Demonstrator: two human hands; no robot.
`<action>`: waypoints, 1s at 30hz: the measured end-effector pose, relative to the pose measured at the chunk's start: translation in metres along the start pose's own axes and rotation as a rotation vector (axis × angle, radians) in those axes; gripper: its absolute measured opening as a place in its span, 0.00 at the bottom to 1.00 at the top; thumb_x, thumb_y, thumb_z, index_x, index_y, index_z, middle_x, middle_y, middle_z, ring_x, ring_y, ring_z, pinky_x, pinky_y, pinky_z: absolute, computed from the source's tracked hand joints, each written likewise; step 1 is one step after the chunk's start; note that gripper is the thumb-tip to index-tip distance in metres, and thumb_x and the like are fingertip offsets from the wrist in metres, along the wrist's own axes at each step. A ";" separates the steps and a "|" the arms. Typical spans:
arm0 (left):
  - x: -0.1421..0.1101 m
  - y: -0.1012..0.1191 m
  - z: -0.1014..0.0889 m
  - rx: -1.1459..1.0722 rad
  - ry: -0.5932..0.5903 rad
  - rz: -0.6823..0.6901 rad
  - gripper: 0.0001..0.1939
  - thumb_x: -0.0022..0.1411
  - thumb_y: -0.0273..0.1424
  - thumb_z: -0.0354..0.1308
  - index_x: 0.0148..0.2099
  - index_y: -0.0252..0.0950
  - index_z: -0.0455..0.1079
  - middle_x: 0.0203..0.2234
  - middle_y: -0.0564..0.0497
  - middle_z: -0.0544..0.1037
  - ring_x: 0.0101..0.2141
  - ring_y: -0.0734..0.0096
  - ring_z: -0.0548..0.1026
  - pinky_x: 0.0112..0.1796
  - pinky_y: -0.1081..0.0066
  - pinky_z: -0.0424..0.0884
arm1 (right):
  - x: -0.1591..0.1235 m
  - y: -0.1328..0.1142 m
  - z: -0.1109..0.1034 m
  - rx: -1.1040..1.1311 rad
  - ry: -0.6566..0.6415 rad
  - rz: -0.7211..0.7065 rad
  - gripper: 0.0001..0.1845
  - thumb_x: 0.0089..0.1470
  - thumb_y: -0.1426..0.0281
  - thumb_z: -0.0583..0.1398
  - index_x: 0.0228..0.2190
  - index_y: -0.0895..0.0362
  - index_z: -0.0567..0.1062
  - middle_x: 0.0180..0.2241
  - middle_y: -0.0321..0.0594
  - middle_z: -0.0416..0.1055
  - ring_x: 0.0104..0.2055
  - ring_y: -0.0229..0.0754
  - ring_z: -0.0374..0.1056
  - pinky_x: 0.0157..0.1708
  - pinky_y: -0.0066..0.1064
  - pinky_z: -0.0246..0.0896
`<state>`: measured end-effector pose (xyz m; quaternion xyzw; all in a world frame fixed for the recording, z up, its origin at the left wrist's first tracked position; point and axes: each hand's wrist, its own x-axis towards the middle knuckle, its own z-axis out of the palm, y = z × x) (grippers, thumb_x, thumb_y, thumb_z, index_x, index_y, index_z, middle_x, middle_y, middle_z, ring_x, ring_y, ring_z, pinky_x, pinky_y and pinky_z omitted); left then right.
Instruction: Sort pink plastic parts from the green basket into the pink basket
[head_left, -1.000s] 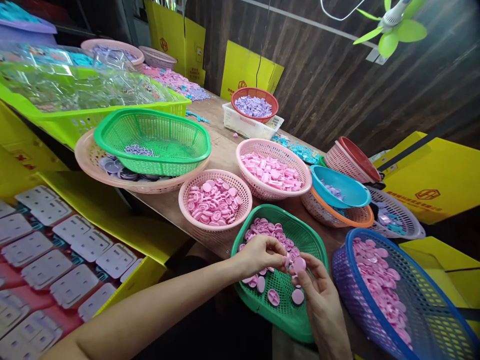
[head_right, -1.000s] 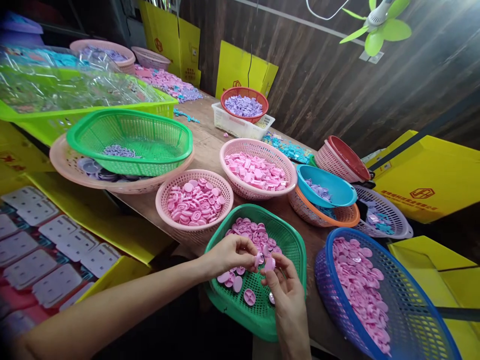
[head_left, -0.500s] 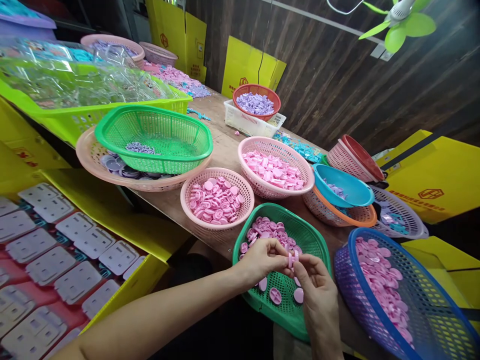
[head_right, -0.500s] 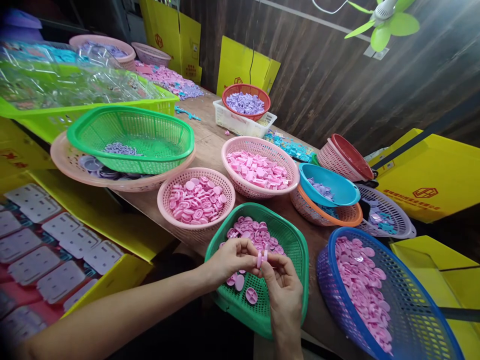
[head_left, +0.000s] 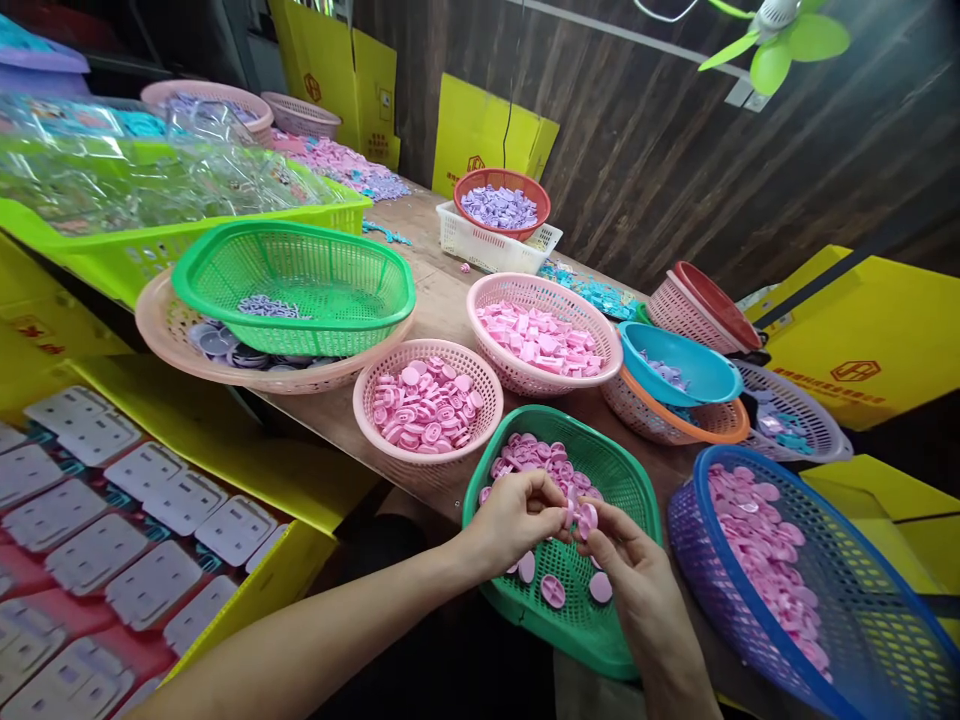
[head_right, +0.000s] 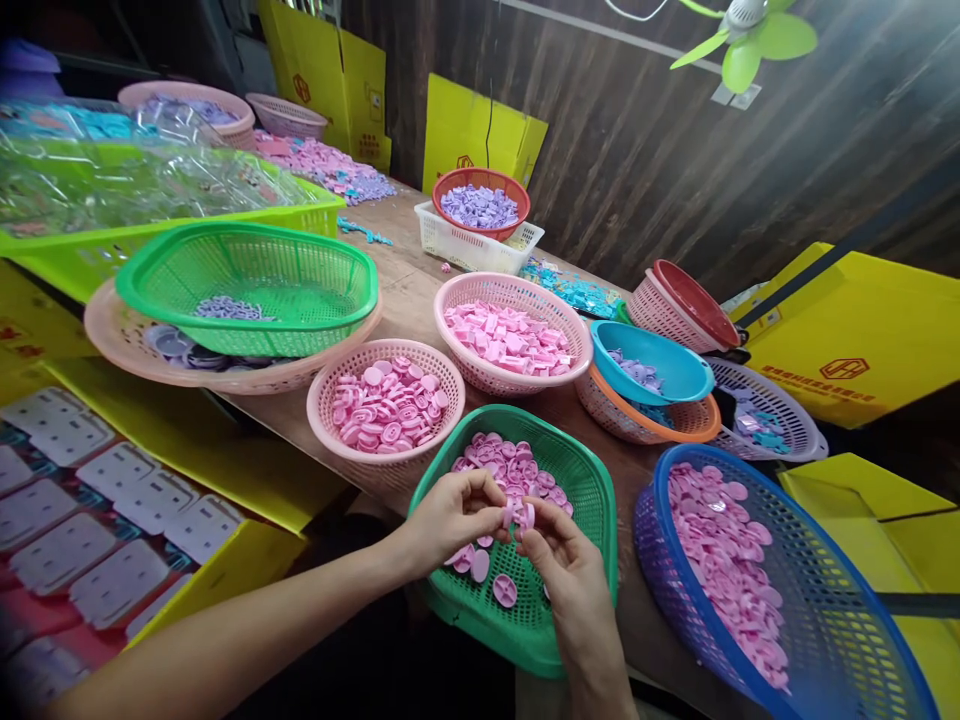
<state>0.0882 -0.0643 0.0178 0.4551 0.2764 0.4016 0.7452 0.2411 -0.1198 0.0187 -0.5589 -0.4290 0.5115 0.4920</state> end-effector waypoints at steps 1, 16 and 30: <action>0.000 0.001 -0.001 0.018 0.001 0.002 0.06 0.49 0.26 0.58 0.30 0.30 0.65 0.22 0.52 0.73 0.25 0.73 0.74 0.27 0.76 0.68 | 0.000 0.000 -0.001 0.012 -0.014 0.003 0.16 0.49 0.67 0.61 0.42 0.54 0.71 0.39 0.39 0.72 0.39 0.41 0.66 0.37 0.29 0.62; -0.001 0.008 -0.006 0.093 -0.017 -0.027 0.07 0.51 0.28 0.58 0.32 0.30 0.64 0.25 0.49 0.73 0.26 0.71 0.73 0.30 0.71 0.70 | 0.004 -0.003 0.010 0.115 -0.004 0.001 0.17 0.44 0.65 0.64 0.38 0.54 0.73 0.36 0.41 0.72 0.36 0.41 0.67 0.34 0.28 0.62; -0.004 0.019 -0.002 0.320 -0.016 -0.007 0.06 0.53 0.28 0.56 0.32 0.30 0.65 0.25 0.49 0.73 0.27 0.71 0.73 0.30 0.73 0.69 | 0.004 -0.001 0.013 0.255 -0.087 -0.049 0.14 0.45 0.67 0.64 0.37 0.55 0.72 0.34 0.40 0.72 0.37 0.43 0.68 0.38 0.33 0.63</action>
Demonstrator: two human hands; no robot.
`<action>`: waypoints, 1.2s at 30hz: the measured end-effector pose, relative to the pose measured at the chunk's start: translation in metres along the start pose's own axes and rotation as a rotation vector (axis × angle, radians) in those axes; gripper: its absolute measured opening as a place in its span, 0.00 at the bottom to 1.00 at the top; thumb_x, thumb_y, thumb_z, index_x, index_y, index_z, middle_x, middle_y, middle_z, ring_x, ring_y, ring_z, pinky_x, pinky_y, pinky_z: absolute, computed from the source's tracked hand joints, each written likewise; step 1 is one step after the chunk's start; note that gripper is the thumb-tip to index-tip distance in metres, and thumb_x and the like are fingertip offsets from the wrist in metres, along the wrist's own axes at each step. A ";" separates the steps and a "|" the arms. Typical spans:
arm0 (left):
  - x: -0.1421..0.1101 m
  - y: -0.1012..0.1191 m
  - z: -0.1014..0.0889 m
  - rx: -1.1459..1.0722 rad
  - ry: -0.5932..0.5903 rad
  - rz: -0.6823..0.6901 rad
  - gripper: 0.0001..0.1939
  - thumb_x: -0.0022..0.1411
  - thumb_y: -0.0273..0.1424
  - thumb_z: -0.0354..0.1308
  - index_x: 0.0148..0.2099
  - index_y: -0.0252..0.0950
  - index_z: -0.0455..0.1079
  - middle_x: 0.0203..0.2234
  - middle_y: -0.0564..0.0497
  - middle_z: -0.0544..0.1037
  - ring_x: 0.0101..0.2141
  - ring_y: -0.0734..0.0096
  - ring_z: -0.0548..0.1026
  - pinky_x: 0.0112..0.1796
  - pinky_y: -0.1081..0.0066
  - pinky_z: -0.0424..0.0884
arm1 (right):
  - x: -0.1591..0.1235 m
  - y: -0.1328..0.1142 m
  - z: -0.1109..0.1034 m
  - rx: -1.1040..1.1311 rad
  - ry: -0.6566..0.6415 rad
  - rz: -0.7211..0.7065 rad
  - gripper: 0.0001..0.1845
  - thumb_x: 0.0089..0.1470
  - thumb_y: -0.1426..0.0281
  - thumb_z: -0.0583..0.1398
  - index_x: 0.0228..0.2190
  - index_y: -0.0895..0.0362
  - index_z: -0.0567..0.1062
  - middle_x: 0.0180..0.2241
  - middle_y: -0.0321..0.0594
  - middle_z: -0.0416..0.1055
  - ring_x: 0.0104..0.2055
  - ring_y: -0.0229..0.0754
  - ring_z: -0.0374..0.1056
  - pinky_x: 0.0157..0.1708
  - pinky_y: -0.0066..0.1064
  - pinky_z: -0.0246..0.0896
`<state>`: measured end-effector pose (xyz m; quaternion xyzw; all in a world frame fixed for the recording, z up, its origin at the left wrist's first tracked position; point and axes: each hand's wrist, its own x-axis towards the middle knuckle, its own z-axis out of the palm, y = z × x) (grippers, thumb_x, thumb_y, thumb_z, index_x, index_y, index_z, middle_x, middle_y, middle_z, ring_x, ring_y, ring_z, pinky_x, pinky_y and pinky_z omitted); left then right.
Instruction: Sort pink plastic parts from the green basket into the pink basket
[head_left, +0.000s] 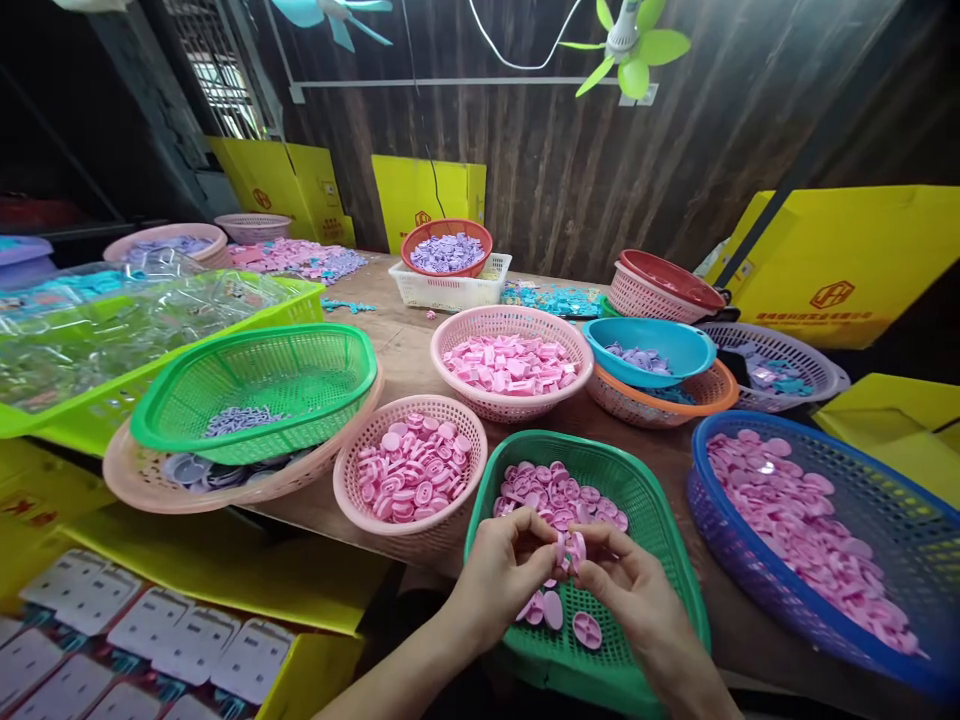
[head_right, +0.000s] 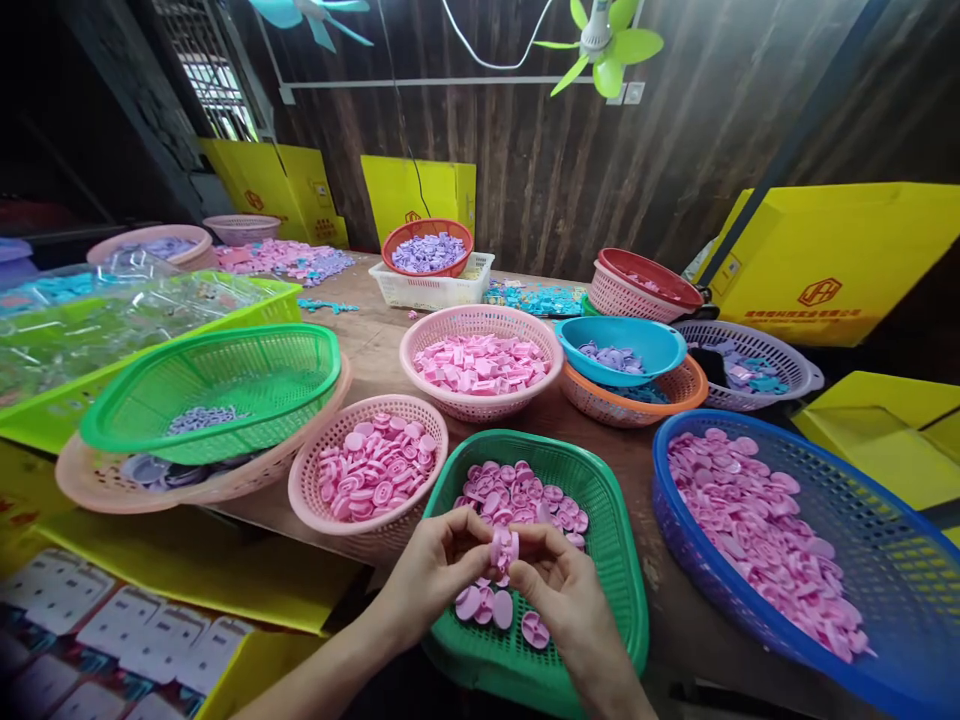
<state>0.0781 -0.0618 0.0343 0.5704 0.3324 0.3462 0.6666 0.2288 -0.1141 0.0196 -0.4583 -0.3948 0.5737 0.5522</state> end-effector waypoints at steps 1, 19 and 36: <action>0.000 0.001 0.000 0.037 0.003 0.011 0.06 0.53 0.28 0.56 0.33 0.30 0.66 0.25 0.49 0.73 0.27 0.71 0.72 0.30 0.73 0.69 | 0.000 0.000 0.000 -0.012 0.004 -0.006 0.14 0.45 0.67 0.64 0.36 0.55 0.72 0.34 0.40 0.72 0.37 0.43 0.68 0.38 0.33 0.63; 0.029 0.023 -0.114 1.069 0.500 0.140 0.09 0.58 0.32 0.48 0.40 0.35 0.64 0.29 0.50 0.73 0.30 0.68 0.72 0.34 0.70 0.66 | 0.034 0.009 -0.048 -1.117 -0.109 -0.089 0.11 0.51 0.72 0.54 0.38 0.56 0.72 0.31 0.38 0.72 0.34 0.41 0.67 0.35 0.31 0.59; 0.051 -0.024 -0.012 1.170 -0.276 0.227 0.11 0.52 0.23 0.51 0.38 0.35 0.69 0.33 0.46 0.74 0.35 0.64 0.71 0.38 0.68 0.65 | 0.022 0.036 0.012 -1.643 -0.281 0.144 0.13 0.46 0.79 0.56 0.35 0.60 0.75 0.34 0.50 0.75 0.35 0.48 0.72 0.33 0.30 0.61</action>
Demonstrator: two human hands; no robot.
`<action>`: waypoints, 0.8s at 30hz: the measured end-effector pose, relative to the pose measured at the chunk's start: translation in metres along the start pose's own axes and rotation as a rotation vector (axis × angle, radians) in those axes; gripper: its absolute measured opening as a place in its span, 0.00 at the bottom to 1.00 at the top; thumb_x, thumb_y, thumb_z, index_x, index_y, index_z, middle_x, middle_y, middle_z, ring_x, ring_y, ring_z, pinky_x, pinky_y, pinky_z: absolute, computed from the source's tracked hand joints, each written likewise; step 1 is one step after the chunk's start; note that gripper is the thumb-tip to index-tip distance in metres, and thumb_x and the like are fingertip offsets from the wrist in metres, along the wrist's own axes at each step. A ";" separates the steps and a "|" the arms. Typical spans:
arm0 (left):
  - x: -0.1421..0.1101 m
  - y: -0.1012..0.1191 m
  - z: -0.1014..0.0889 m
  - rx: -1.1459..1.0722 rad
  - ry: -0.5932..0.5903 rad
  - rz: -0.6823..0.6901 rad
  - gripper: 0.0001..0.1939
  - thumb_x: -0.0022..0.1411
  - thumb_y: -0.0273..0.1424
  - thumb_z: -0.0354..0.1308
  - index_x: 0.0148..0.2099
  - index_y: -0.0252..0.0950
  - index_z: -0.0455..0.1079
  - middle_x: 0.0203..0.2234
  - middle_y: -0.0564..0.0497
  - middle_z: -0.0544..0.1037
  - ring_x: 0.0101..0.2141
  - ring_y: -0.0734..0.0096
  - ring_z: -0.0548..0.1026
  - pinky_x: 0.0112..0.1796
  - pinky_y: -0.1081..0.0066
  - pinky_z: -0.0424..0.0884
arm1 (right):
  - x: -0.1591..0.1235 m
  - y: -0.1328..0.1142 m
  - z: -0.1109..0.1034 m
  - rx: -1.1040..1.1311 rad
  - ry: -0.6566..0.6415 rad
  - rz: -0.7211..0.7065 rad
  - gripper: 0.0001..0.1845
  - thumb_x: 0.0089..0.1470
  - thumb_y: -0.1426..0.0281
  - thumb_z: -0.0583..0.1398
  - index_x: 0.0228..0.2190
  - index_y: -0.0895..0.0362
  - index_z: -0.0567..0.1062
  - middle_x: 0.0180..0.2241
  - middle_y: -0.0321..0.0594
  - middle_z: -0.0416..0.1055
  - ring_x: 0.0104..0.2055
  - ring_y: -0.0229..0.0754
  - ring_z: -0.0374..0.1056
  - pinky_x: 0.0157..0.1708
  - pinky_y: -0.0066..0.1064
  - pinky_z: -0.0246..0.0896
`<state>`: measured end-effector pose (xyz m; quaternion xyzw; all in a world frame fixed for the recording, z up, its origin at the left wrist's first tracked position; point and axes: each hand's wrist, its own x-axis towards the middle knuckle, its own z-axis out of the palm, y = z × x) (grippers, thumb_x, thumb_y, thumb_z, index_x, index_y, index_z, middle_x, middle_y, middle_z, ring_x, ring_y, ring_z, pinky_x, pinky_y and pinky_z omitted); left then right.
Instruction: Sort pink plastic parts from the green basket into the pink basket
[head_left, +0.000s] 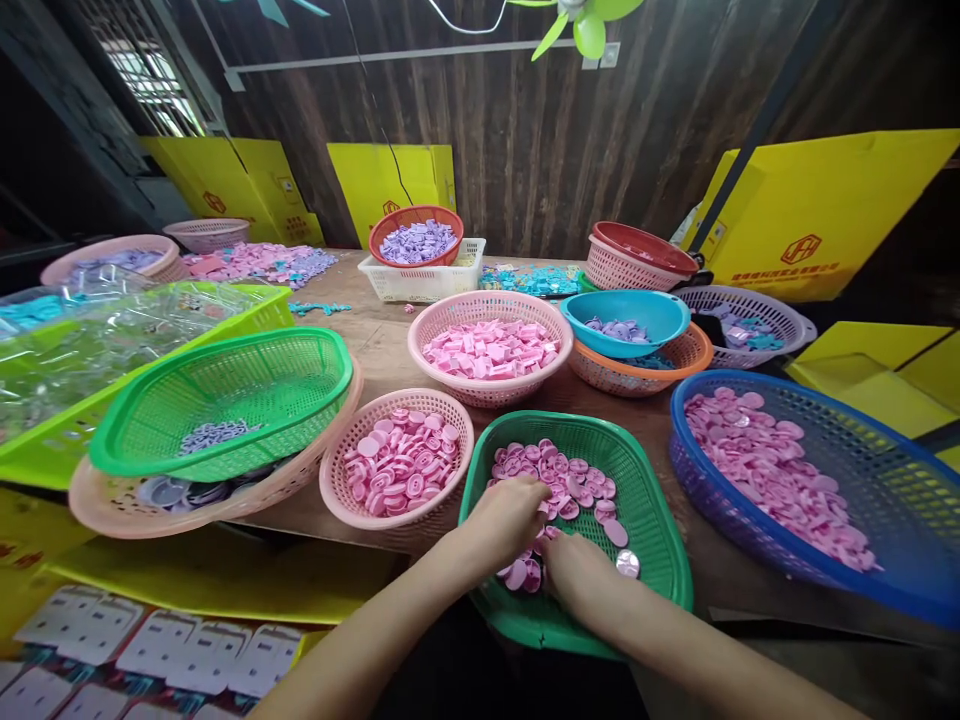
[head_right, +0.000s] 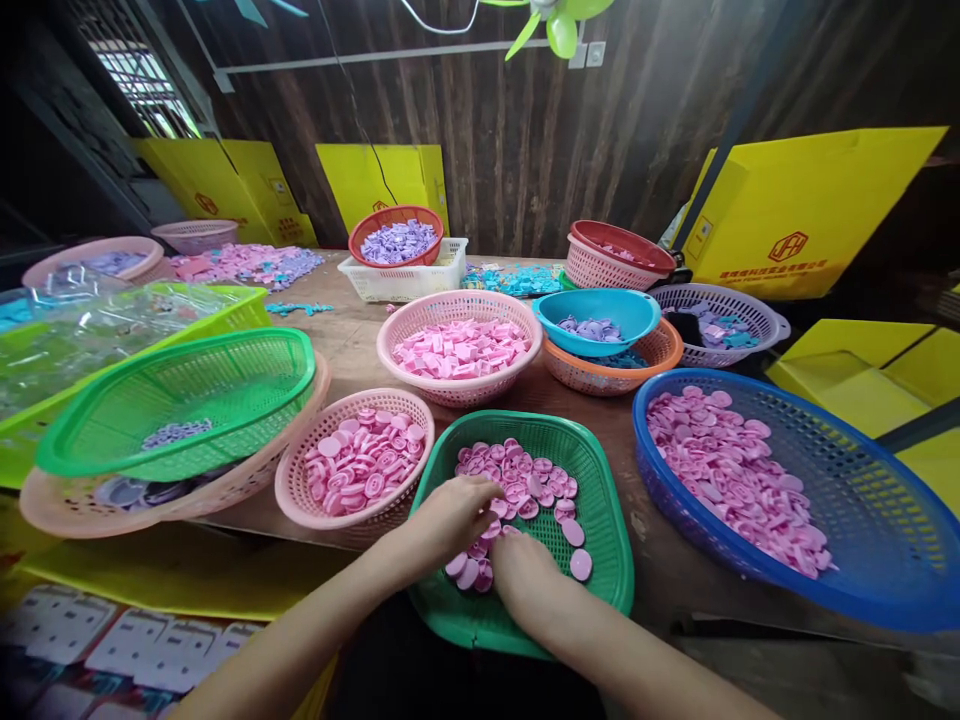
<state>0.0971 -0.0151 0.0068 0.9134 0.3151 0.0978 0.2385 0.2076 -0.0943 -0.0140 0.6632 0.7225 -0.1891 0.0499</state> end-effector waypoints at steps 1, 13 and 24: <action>0.006 0.002 0.006 -0.001 -0.066 0.028 0.09 0.49 0.23 0.53 0.35 0.35 0.70 0.31 0.45 0.74 0.34 0.62 0.71 0.37 0.67 0.65 | 0.000 0.002 0.002 -0.005 -0.003 0.001 0.15 0.46 0.80 0.55 0.37 0.60 0.74 0.35 0.51 0.75 0.35 0.49 0.72 0.33 0.30 0.61; 0.037 -0.005 0.050 -0.191 -0.120 0.180 0.20 0.35 0.11 0.56 0.10 0.37 0.53 0.07 0.56 0.54 0.20 0.64 0.67 0.30 0.63 0.64 | -0.039 0.072 -0.010 0.256 0.264 0.003 0.07 0.46 0.75 0.53 0.30 0.55 0.69 0.28 0.38 0.70 0.28 0.41 0.66 0.27 0.28 0.55; 0.047 0.003 0.037 -0.261 -0.193 0.150 0.20 0.29 0.13 0.61 0.06 0.36 0.53 0.03 0.59 0.50 0.13 0.75 0.58 0.26 0.68 0.64 | -0.047 0.077 -0.012 0.934 0.419 0.007 0.12 0.47 0.67 0.59 0.37 0.54 0.72 0.34 0.39 0.70 0.34 0.43 0.68 0.32 0.31 0.65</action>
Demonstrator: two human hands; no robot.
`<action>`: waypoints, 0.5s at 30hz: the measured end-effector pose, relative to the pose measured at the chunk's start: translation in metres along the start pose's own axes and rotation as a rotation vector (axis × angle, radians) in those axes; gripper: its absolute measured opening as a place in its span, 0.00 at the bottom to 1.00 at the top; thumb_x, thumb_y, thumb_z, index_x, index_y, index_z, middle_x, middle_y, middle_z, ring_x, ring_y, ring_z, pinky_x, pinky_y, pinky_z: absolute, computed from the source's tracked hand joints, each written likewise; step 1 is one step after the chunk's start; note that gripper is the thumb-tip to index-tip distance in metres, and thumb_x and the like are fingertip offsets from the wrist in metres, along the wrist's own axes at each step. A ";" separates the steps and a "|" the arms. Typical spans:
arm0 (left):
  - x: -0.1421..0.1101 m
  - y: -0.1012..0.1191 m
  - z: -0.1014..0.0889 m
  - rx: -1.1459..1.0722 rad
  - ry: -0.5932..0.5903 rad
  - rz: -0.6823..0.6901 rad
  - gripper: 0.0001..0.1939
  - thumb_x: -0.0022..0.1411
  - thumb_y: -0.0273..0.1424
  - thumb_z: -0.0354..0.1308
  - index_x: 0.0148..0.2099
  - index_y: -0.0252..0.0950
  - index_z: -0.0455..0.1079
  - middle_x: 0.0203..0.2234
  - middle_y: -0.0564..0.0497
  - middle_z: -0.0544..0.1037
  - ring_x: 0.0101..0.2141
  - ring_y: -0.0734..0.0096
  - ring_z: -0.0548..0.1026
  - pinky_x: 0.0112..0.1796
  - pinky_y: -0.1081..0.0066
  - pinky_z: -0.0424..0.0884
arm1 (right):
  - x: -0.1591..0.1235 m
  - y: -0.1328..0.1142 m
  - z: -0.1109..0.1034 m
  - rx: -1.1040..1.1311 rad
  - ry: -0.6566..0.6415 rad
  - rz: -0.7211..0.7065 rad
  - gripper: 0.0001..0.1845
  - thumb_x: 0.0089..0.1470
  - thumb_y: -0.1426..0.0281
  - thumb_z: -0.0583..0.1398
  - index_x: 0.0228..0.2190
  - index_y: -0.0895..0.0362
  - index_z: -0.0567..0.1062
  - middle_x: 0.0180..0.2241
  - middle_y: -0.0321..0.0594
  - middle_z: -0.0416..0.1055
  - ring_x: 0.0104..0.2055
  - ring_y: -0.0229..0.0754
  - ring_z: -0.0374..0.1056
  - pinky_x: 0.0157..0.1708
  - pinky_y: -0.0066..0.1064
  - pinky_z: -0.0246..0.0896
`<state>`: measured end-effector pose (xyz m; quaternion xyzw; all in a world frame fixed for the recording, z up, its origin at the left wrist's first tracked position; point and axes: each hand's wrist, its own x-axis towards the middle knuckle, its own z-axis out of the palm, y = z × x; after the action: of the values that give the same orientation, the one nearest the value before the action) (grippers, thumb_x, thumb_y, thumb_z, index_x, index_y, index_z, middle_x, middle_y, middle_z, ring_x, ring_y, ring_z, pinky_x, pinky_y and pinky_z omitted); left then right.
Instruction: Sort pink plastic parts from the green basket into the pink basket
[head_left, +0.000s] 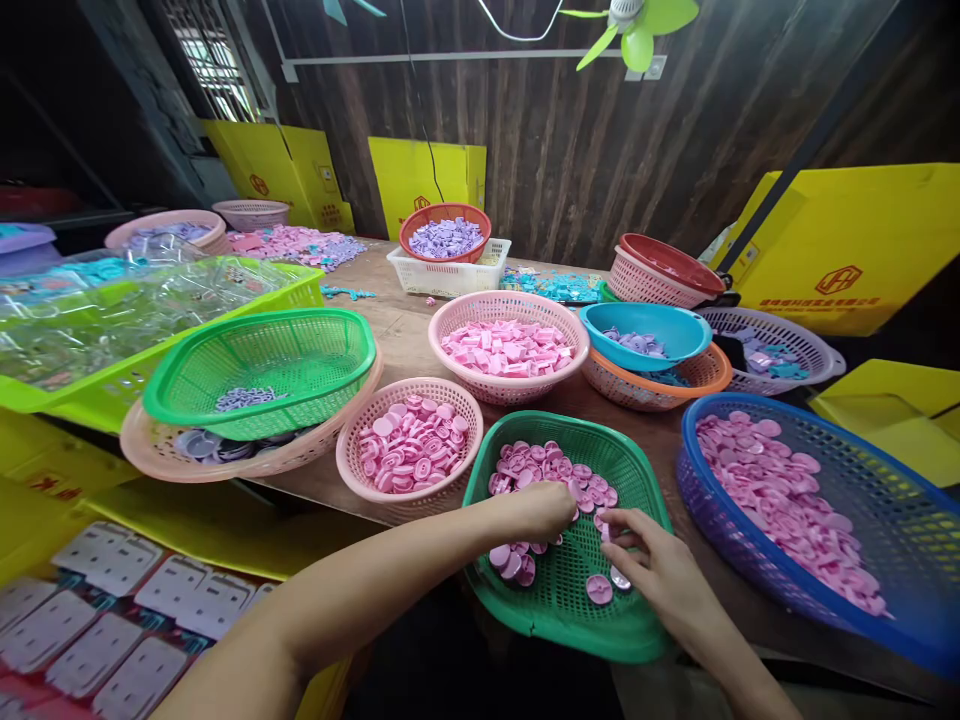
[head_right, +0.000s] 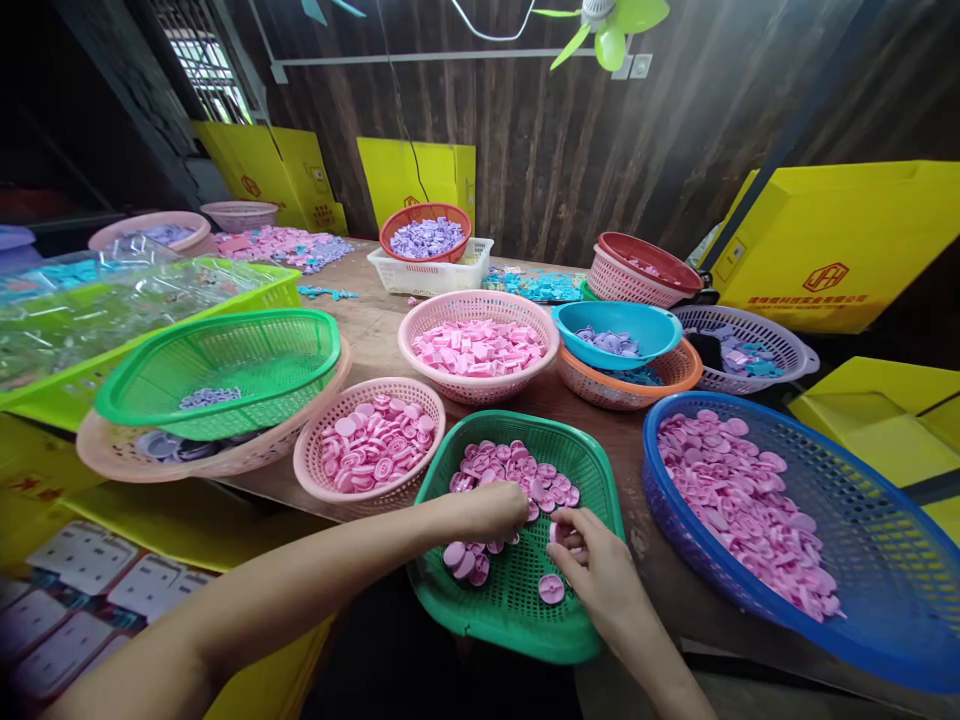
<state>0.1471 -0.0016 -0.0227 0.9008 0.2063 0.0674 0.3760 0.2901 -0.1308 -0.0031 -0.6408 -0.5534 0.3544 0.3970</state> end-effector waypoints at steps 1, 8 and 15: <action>-0.001 0.003 -0.003 0.001 -0.001 0.001 0.19 0.31 0.15 0.61 0.07 0.36 0.55 0.04 0.59 0.51 0.13 0.75 0.59 0.26 0.69 0.64 | -0.001 0.000 -0.001 0.056 -0.004 0.010 0.13 0.48 0.66 0.59 0.38 0.54 0.72 0.36 0.40 0.70 0.37 0.44 0.68 0.34 0.32 0.65; -0.024 0.040 -0.016 -0.857 0.169 -0.131 0.09 0.52 0.33 0.56 0.32 0.32 0.66 0.21 0.52 0.71 0.24 0.73 0.71 0.29 0.71 0.67 | -0.003 -0.009 0.002 0.421 0.004 0.122 0.18 0.47 0.64 0.61 0.42 0.55 0.70 0.37 0.42 0.72 0.39 0.47 0.69 0.37 0.35 0.65; -0.048 0.055 -0.002 -1.229 0.357 -0.180 0.17 0.49 0.39 0.60 0.33 0.31 0.62 0.21 0.51 0.73 0.24 0.73 0.72 0.28 0.73 0.67 | -0.003 -0.023 0.020 0.554 0.055 0.128 0.17 0.49 0.64 0.61 0.42 0.56 0.71 0.37 0.41 0.72 0.33 0.40 0.67 0.33 0.29 0.62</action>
<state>0.1208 -0.0549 0.0194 0.4752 0.2642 0.2900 0.7876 0.2618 -0.1296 0.0093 -0.5508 -0.3828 0.4990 0.5488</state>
